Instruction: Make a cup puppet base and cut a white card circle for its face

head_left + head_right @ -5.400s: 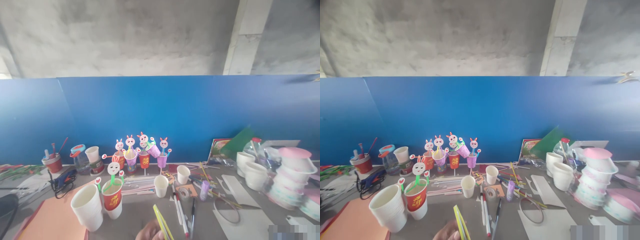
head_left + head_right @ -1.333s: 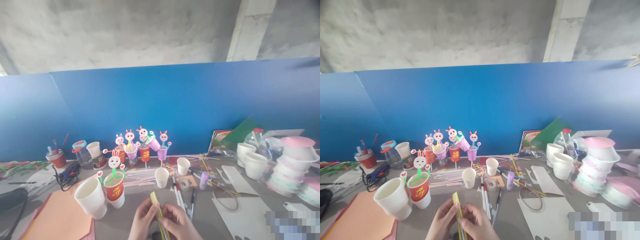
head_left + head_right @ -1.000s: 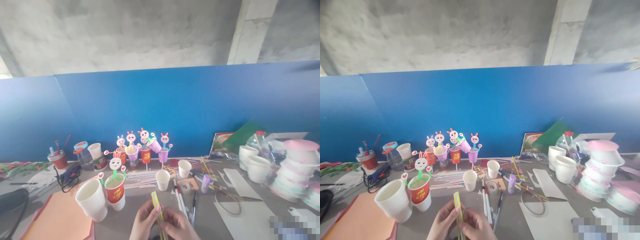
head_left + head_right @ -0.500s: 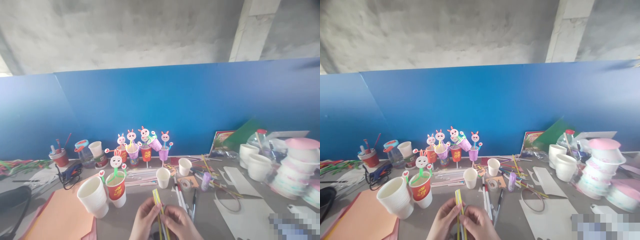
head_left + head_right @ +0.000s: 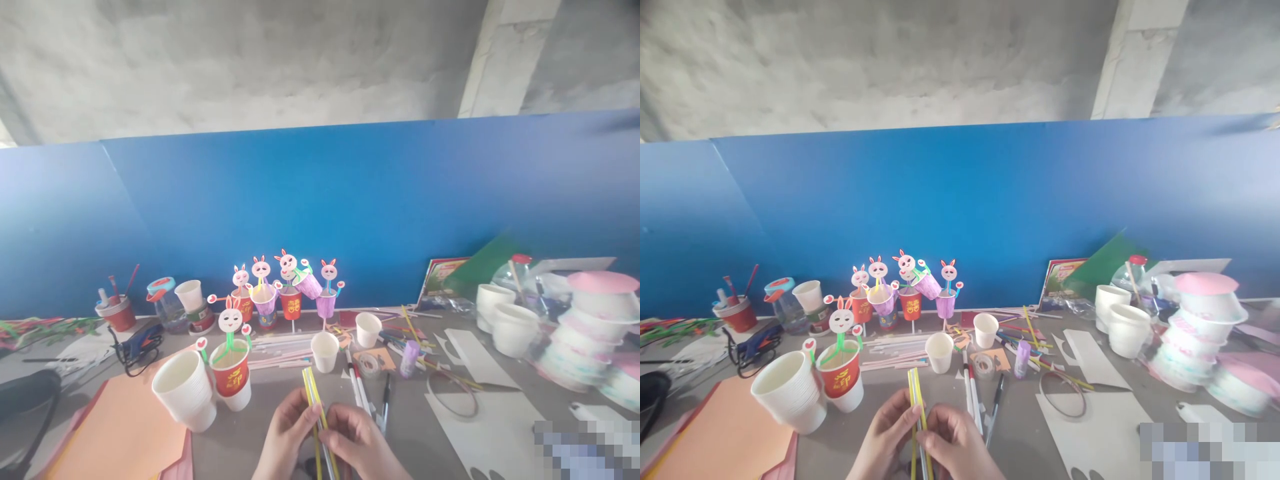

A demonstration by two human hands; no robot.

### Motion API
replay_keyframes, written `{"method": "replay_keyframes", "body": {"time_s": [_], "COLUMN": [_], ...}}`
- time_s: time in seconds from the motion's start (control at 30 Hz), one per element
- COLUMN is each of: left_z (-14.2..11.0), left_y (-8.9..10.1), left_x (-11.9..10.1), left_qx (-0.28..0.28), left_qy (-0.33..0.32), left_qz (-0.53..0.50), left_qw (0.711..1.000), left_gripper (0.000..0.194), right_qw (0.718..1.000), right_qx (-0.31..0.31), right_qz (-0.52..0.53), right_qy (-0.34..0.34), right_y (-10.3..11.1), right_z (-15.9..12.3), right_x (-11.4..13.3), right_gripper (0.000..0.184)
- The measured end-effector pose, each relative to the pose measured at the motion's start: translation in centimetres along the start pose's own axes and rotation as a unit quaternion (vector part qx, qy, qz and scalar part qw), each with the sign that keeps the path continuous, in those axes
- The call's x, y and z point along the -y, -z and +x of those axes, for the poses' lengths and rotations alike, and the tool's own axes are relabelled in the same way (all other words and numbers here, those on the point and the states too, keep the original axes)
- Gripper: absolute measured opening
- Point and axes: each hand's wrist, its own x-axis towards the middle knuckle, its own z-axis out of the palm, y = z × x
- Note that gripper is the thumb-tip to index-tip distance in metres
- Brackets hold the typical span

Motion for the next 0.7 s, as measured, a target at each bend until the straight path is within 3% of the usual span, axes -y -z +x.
{"method": "replay_keyframes", "body": {"time_s": [0.27, 0.43, 0.57, 0.7], "left_z": [0.08, 0.30, 0.26, 0.26], "left_y": [0.13, 0.04, 0.00, 0.06], "left_x": [0.00, 0.62, 0.47, 0.38], "left_qx": [0.007, -0.019, -0.033, -0.012], "left_qy": [-0.009, -0.008, -0.029, 0.022], "left_qz": [0.014, -0.013, 0.027, 0.028], "left_qw": [1.000, 1.000, 0.999, 0.999], "left_gripper": [0.033, 0.036, 0.040, 0.040], "right_qw": [0.999, 0.999, 1.000, 0.999], "right_qx": [0.019, 0.010, 0.013, -0.009], "right_qz": [0.028, 0.033, 0.021, -0.007], "right_qy": [-0.002, -0.008, -0.020, -0.033], "right_y": [-0.09, 0.04, -0.13, -0.49], "right_z": [0.02, 0.14, 0.21, 0.27], "right_x": [-0.09, 0.29, 0.41, 0.00], "right_gripper": [0.036, 0.033, 0.032, 0.034]}}
